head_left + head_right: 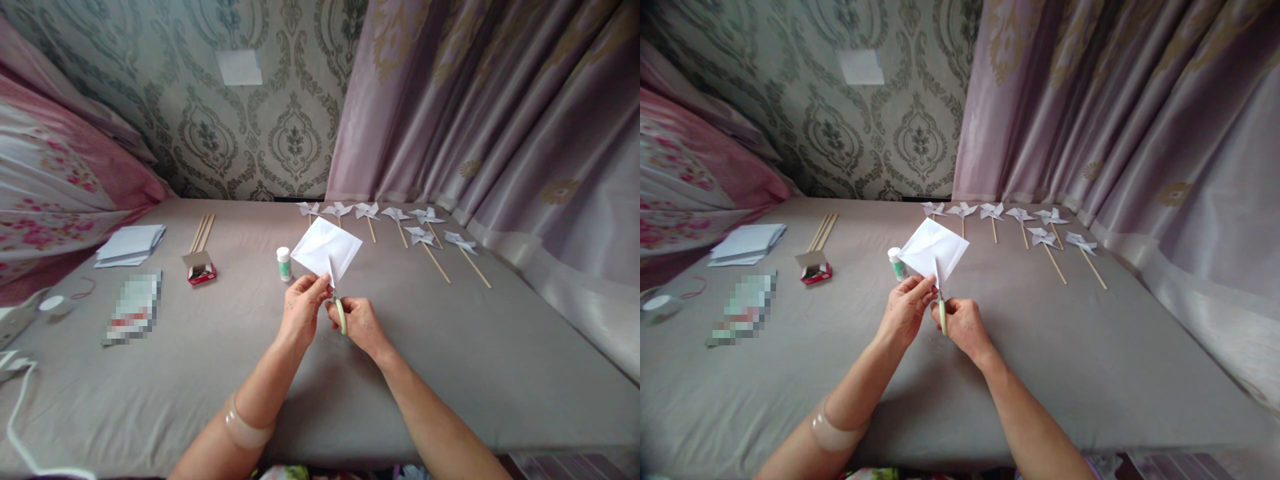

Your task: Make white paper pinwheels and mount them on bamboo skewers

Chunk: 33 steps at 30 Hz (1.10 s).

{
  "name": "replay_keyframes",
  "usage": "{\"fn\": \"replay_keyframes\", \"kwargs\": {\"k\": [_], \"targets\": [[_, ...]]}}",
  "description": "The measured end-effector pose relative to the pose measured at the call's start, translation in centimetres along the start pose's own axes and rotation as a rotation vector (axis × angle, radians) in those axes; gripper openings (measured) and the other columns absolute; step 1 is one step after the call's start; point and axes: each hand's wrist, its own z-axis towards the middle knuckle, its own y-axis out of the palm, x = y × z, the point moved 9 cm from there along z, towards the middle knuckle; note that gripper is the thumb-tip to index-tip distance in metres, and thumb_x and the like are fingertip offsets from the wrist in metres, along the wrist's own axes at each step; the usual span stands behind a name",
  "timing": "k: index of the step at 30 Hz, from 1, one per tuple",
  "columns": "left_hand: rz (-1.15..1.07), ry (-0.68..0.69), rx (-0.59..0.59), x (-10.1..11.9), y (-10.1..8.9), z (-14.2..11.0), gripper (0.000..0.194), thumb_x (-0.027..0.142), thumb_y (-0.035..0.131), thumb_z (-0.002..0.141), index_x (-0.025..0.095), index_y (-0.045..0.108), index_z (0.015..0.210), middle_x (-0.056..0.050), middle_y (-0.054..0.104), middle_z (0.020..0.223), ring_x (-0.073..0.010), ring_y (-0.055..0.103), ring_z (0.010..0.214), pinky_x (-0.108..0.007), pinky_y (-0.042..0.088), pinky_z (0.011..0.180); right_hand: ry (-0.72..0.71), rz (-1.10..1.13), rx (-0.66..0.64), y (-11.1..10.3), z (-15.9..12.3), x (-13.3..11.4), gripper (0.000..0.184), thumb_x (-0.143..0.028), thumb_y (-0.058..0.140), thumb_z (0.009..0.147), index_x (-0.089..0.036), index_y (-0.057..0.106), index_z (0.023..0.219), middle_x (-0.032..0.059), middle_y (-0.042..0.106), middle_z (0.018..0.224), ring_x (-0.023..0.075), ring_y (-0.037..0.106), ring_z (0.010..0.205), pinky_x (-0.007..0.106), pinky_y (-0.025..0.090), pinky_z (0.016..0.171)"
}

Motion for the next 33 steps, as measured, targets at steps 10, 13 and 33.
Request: {"fn": "replay_keyframes", "kwargs": {"k": [10, 13, 33], "targets": [[-0.009, 0.01, -0.01, 0.1, 0.08, 0.02, 0.028, 0.028, 0.081, 0.055, 0.013, 0.058, 0.056, 0.002, 0.056, 0.055, -0.0066, 0.054, 0.054, -0.018, 0.042, 0.054, 0.014, -0.001, 0.005, -0.05, -0.04, -0.01, 0.03, -0.037, 0.06, 0.068, -0.015, 0.055, 0.048, -0.0017, 0.051, 0.043, 0.0084, 0.04, 0.042, 0.022, 0.029, 0.043], [-0.008, 0.009, -0.01, 0.07, 0.07, 0.05, 0.028, 0.028, 0.081, 0.055, 0.013, 0.058, 0.057, 0.002, 0.056, 0.055, -0.0067, 0.054, 0.054, -0.018, 0.042, 0.054, 0.014, 0.006, 0.006, -0.06, -0.04, -0.06, 0.029, -0.036, 0.061, 0.068, -0.015, 0.055, 0.048, -0.0018, 0.05, 0.042, 0.0084, 0.04, 0.042, 0.022, 0.029, 0.043], [-0.016, 0.014, -0.012, 0.07, 0.03, 0.17, 0.028, 0.027, 0.082, 0.055, 0.012, 0.059, 0.059, 0.002, 0.057, 0.056, -0.0067, 0.054, 0.055, -0.018, 0.043, 0.055, 0.0, 0.008, -0.026, 0.24, 0.02, -0.07, 0.028, -0.035, 0.058, 0.069, -0.016, 0.053, 0.05, -0.0018, 0.05, 0.046, 0.0086, 0.04, 0.044, 0.022, 0.03, 0.044]]}}
